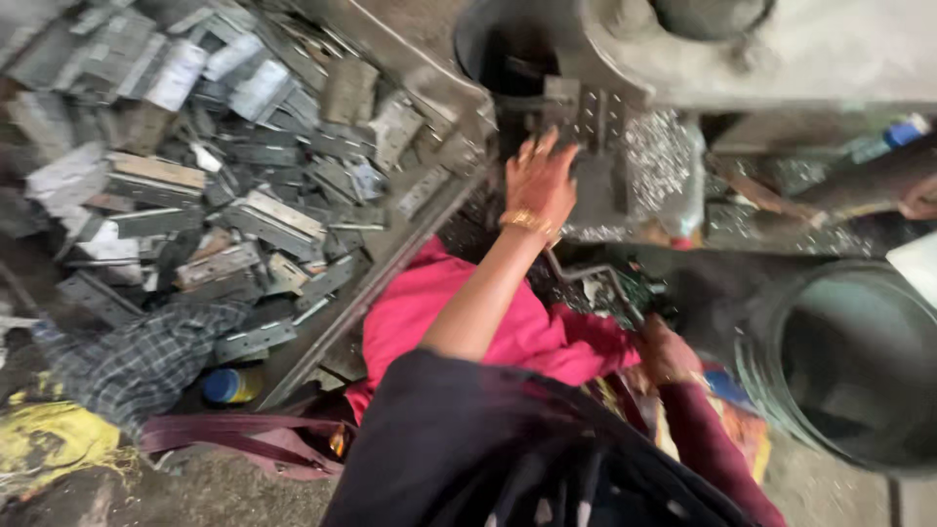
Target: The person operates a press machine to process metal hinges. They pick up metal plates one by one from a bin, place them into the machine's workspace, and use a manual lever to cycle the press.
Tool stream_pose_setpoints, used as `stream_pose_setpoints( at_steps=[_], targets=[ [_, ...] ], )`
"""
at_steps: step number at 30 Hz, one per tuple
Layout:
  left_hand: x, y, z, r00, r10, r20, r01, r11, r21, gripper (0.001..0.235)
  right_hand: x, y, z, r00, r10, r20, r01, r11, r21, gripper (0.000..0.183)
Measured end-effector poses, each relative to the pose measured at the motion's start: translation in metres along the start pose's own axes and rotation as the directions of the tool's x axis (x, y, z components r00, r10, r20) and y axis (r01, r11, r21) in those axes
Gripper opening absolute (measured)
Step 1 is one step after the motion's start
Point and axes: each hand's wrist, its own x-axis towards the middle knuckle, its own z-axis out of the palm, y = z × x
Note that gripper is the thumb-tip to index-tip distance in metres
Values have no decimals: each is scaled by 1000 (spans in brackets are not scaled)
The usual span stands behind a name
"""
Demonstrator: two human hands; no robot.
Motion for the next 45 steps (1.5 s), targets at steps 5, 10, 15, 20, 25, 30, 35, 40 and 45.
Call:
stream_pose_setpoints(
  at_steps=[5, 10, 15, 20, 25, 30, 35, 40, 45],
  targets=[
    [-56, -134, -31, 956, -290, -41, 293, 954, 66, 45, -39, -71, -87, 996, 86, -15, -87, 980, -181, 43],
    [-58, -214, -3, 970, -173, -171, 194, 974, 114, 76, -22, -81, -91, 1000, 29, 1, -28, 984, -178, 54],
    [-55, -242, -2, 937, -344, -56, 338, 936, -93, 56, -27, -79, -93, 999, 39, -2, -39, 986, -162, 54],
    [-56, -169, -70, 938, -284, -200, 266, 958, -110, 50, -27, -86, -94, 998, 64, 19, -60, 984, -171, 50],
    [-37, -31, -47, 972, -192, -139, 118, 900, -419, 42, -28, -81, -89, 999, 52, 1, -51, 981, -189, 42],
    [-40, 44, 34, 983, -78, -169, 53, 987, -149, 43, -43, -77, -94, 998, 69, 0, -68, 976, -207, 53],
    [-62, 58, 27, 981, -49, 188, 30, 994, 102, 38, -46, -92, -103, 998, 69, 0, -67, 973, -221, 54],
    [-24, 71, 24, 941, -87, 328, -26, 946, 324, 41, -42, -105, -133, 1000, 14, 13, -10, 962, -273, 45],
    [-7, 63, 33, 961, -70, 267, -19, 949, 315, 40, -28, -67, -79, 987, 146, 64, -135, 978, -159, 37]
  ],
)
